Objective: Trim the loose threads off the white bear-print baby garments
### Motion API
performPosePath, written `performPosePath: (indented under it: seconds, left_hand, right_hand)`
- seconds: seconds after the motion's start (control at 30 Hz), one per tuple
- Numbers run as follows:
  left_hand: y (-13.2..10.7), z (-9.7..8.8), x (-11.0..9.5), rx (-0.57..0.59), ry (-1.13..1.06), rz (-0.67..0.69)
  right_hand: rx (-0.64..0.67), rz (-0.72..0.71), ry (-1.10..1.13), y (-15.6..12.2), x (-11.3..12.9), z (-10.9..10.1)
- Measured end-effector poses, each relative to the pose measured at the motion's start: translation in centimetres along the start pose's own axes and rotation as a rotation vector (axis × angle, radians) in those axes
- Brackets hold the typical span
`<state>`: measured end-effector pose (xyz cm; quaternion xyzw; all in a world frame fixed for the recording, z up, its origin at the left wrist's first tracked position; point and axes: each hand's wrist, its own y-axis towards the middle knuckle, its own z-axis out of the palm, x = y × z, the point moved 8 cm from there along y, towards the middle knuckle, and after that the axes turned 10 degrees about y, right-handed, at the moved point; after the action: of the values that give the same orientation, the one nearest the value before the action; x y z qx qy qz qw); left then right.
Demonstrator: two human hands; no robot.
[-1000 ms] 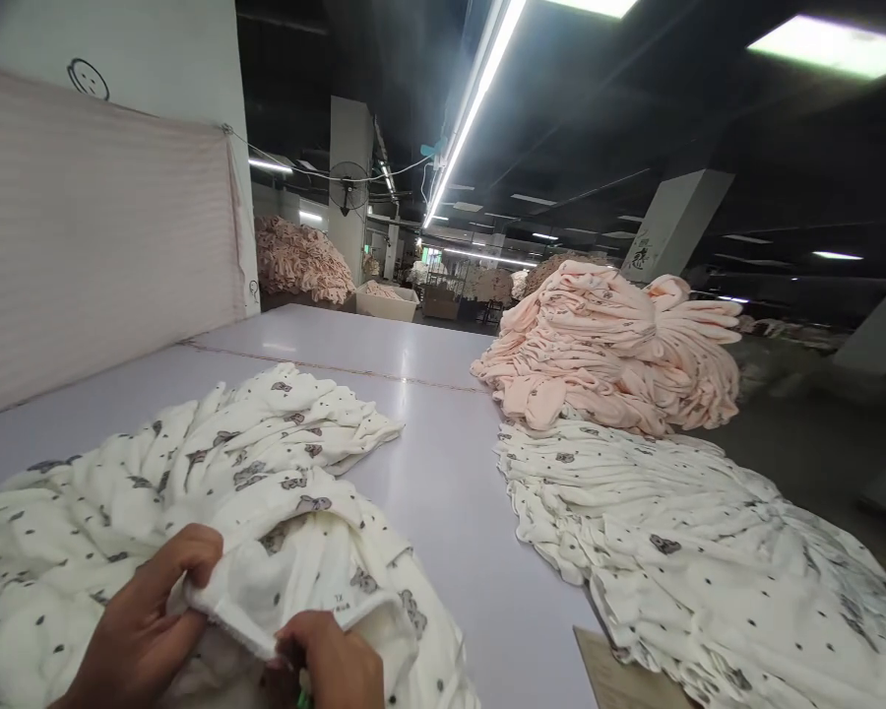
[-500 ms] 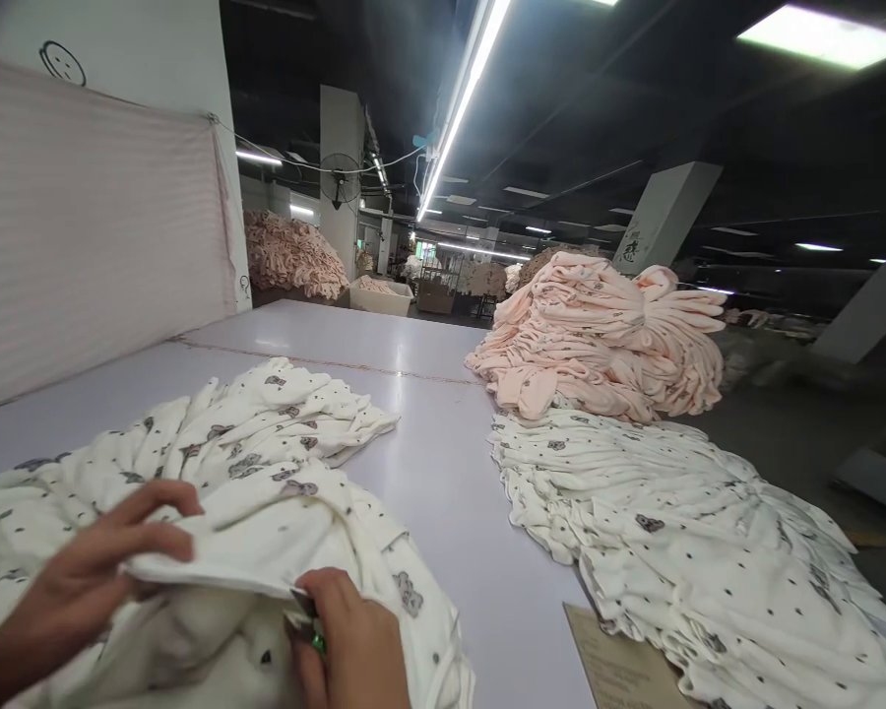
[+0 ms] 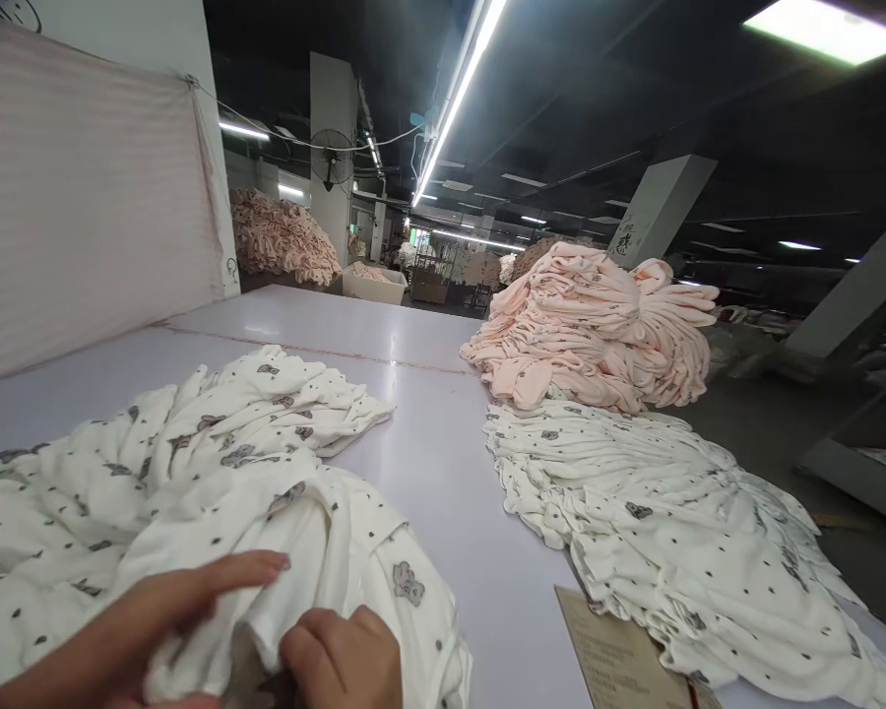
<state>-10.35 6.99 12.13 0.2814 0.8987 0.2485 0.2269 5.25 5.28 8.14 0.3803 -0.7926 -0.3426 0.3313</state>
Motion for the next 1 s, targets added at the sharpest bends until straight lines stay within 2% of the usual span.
performPosePath:
  seconds: [0.07, 0.23, 0.3, 0.4, 0.5, 0.63, 0.8, 1.0]
  left_hand:
    - [0.5, 1.0, -1.9, 0.039, 0.009, 0.095]
    - [-1.2, 2.0, -2.5, -0.119, 0.041, 0.216]
    - [-1.8, 2.2, -2.1, -0.132, 0.014, 0.217]
    - [-1.7, 2.0, -1.5, -0.122, -0.031, 0.147]
    - [-1.1, 1.4, -0.7, -0.085, -0.059, 0.056]
    - [-1.3, 0.5, 0.0, -0.078, -0.103, 0.014]
    - [-2.3, 0.8, -1.0, -0.099, -0.089, 0.090]
    - [-2.2, 1.3, -2.4, -0.108, -0.115, 0.160]
  right_hand:
    - [-0.038, 0.006, -0.010, 0.1, 0.4, 0.1]
    - [-0.125, 0.292, 0.279, -0.9, -1.7, 0.4]
    - [-0.144, 0.376, 0.368, -1.3, -2.3, 0.8]
    - [-0.155, 0.444, 0.435, -1.2, -2.4, 0.9]
    - [-0.128, 0.466, 0.521, -0.7, -2.2, 1.0]
    - [-0.157, 0.457, 0.607, -0.5, -1.6, 0.6]
    - [-0.213, 0.464, 0.548, -0.7, -0.6, 0.3]
    - [-0.055, 0.403, 0.457, -0.2, 0.2, 1.3]
